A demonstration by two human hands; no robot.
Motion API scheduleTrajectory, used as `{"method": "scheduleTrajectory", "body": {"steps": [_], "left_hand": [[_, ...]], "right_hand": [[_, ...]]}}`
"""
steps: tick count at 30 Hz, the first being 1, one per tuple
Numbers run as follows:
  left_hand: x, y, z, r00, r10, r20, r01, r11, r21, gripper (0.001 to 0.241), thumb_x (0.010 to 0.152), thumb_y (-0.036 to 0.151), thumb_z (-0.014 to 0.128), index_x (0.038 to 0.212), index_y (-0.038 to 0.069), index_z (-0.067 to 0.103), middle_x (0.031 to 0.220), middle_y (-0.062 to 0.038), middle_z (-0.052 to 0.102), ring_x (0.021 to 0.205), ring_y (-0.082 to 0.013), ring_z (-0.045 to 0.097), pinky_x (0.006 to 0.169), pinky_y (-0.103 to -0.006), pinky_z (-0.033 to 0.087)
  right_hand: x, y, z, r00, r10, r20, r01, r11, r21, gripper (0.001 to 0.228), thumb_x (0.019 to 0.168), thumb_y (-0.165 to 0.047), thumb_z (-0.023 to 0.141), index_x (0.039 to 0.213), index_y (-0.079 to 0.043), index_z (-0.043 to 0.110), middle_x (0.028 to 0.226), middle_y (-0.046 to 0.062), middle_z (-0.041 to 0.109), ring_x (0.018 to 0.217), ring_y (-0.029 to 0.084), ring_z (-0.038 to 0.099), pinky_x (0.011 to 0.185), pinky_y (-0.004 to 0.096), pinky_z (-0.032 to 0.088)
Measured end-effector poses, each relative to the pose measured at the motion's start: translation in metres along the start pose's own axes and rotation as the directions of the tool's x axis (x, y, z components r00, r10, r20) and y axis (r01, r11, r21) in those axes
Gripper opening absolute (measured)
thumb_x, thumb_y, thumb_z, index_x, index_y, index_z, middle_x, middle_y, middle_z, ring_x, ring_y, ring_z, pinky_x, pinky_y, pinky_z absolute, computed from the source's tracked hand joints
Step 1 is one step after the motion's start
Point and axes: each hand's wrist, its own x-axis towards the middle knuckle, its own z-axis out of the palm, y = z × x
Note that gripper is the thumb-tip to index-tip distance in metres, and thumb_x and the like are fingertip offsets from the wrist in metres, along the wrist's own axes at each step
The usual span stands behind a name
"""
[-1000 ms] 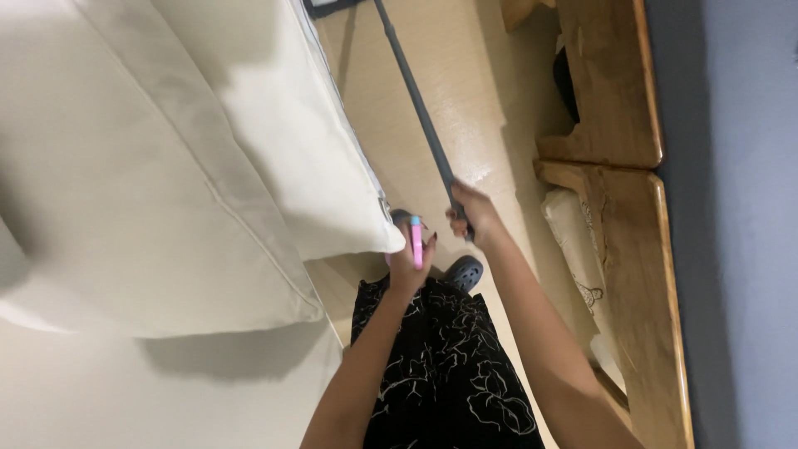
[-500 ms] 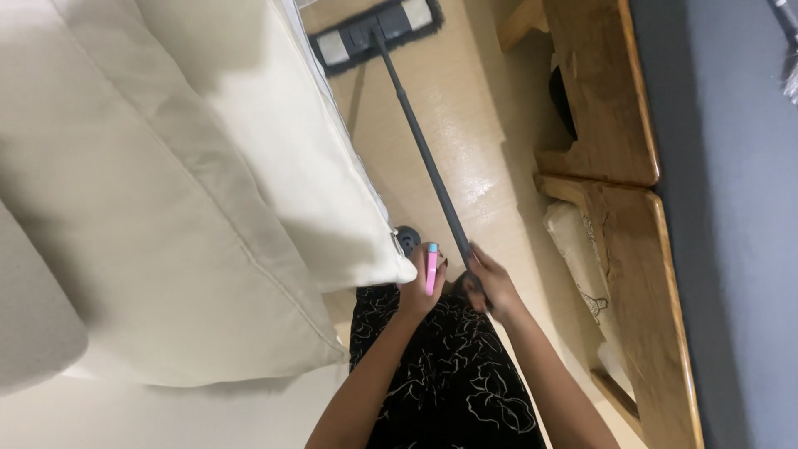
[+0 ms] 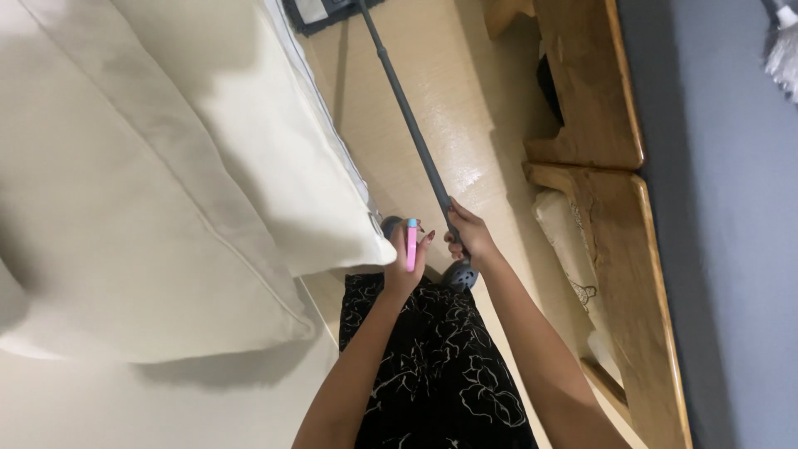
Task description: Mopping the floor in a bedroom using a spray bottle and a flat mop.
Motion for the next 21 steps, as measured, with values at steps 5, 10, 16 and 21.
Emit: {"method": "scheduleTrajectory", "body": {"steps": [5, 10, 16, 21], "left_hand": [[-0.032, 0.013, 0.022, 1.0, -0.016, 0.014, 0.016, 1.0, -0.006, 0.026, 0.099, 0.008, 0.064, 0.122, -0.004, 0.058, 0.098, -0.014, 0.065, 0.083, -0.0253, 0.066, 0.073, -0.0368, 0.055], [-0.069, 0.036, 0.064, 0.993, 0.116, 0.027, -0.112, 0.986, -0.121, 0.021, 0.107, 0.015, 0.059, 0.119, -0.002, 0.056, 0.098, -0.011, 0.07, 0.086, -0.0221, 0.071, 0.075, -0.0313, 0.058], [-0.145, 0.026, 0.136, 0.915, -0.166, 0.368, 0.171, 0.985, 0.017, 0.022, 0.104, 0.023, 0.058, 0.109, 0.003, 0.067, 0.078, -0.005, 0.07, 0.052, -0.0116, 0.061, 0.041, -0.0248, 0.05], [-0.198, 0.041, 0.182, 0.901, -0.093, 0.424, 0.116, 0.993, -0.03, 0.021, 0.107, 0.023, 0.057, 0.11, 0.003, 0.063, 0.079, -0.005, 0.068, 0.054, -0.012, 0.061, 0.049, -0.0242, 0.05]], "right_hand": [[-0.03, 0.072, -0.072, 0.999, -0.028, 0.04, 0.027, 0.999, 0.027, 0.053, 0.105, -0.028, 0.048, 0.158, -0.03, 0.043, 0.064, 0.005, 0.047, 0.043, 0.01, 0.035, 0.037, 0.025, 0.029], [-0.091, 0.168, -0.18, 0.999, 0.037, 0.017, -0.036, 0.999, -0.035, 0.056, 0.102, -0.034, 0.051, 0.157, -0.032, 0.042, 0.062, 0.003, 0.045, 0.038, 0.01, 0.034, 0.033, 0.028, 0.029], [-0.225, 0.298, -0.269, 0.97, 0.216, -0.108, -0.228, 0.967, -0.117, 0.057, 0.1, -0.041, 0.05, 0.156, -0.031, 0.044, 0.053, -0.001, 0.042, 0.038, 0.011, 0.032, 0.034, 0.028, 0.028], [-0.281, 0.398, -0.318, 0.943, 0.284, -0.171, -0.281, 0.959, 0.044, 0.054, 0.101, -0.032, 0.055, 0.155, -0.028, 0.049, 0.05, 0.0, 0.039, 0.038, 0.012, 0.033, 0.034, 0.03, 0.029]]}}
